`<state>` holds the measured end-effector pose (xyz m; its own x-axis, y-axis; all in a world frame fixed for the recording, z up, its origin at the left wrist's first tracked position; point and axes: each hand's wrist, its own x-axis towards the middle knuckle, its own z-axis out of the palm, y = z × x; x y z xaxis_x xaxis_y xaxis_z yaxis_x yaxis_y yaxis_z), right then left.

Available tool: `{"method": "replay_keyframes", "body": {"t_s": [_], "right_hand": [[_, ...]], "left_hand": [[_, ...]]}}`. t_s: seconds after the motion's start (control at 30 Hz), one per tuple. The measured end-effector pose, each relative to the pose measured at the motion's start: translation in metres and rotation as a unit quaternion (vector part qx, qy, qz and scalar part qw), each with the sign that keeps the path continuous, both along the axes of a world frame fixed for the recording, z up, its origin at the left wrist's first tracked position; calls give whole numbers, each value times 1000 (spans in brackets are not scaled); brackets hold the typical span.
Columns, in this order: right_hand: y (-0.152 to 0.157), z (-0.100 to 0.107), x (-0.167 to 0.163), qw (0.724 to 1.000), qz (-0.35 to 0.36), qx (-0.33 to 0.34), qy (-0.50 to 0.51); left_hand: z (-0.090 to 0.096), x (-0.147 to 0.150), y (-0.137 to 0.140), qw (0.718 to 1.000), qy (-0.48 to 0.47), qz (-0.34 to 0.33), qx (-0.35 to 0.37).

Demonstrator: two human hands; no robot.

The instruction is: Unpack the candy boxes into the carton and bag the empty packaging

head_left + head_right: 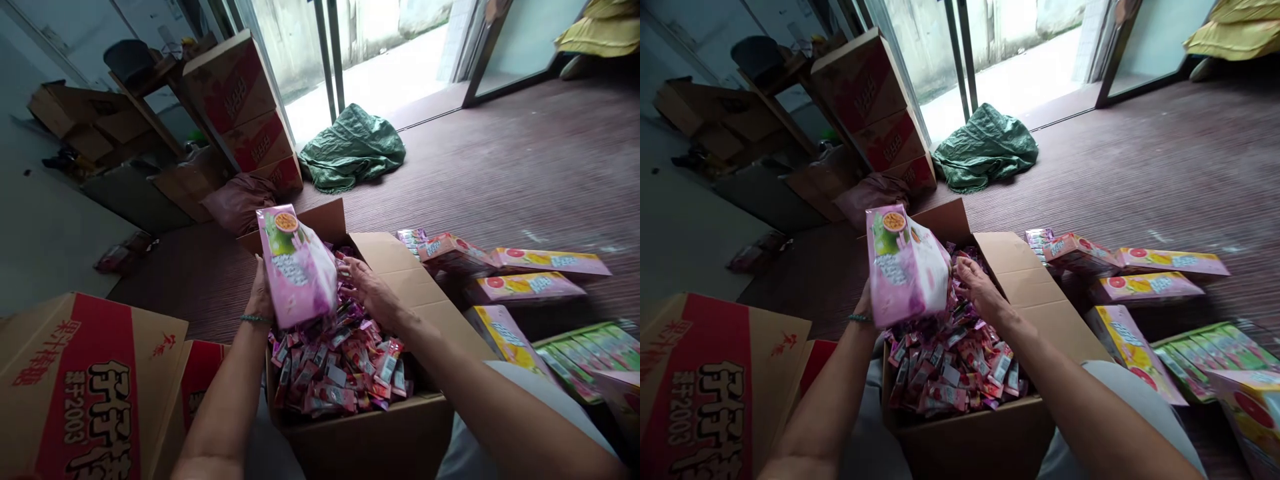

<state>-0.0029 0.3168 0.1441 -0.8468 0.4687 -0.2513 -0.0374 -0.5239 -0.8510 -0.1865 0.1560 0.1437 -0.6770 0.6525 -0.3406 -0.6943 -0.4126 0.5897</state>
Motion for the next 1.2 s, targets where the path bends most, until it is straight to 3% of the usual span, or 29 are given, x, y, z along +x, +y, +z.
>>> {"method": "replay_keyframes", "body": {"t_s": [0.13,0.23,0.33,0.43,0.53,0.63,0.73,0.87,1.0,1.2], "right_hand": [[0,18,20,986,59,115,101],[0,20,31,980,17,174,92],[5,22,38,978,-82,190,27],[16,30,48,979,-108,174,22],[24,39,63,956,-109,271,4],[26,45,75,928,-134,348,2],[25,48,74,939,-117,323,28],[29,46,63,961,-63,263,57],[41,44,62,954,-142,251,78],[41,37,66,940,-220,223,134]], "left_hand": [[10,10,24,985,-60,146,-71],[18,35,44,979,-60,183,-72],[26,68,59,985,-10,172,-32],[31,88,62,993,21,118,2],[23,89,51,996,-15,64,51],[3,86,31,995,-61,56,54],[-11,90,16,996,-56,50,46],[-4,95,15,997,7,51,56],[9,86,15,1000,6,18,10],[8,93,19,994,55,93,-33]]}}
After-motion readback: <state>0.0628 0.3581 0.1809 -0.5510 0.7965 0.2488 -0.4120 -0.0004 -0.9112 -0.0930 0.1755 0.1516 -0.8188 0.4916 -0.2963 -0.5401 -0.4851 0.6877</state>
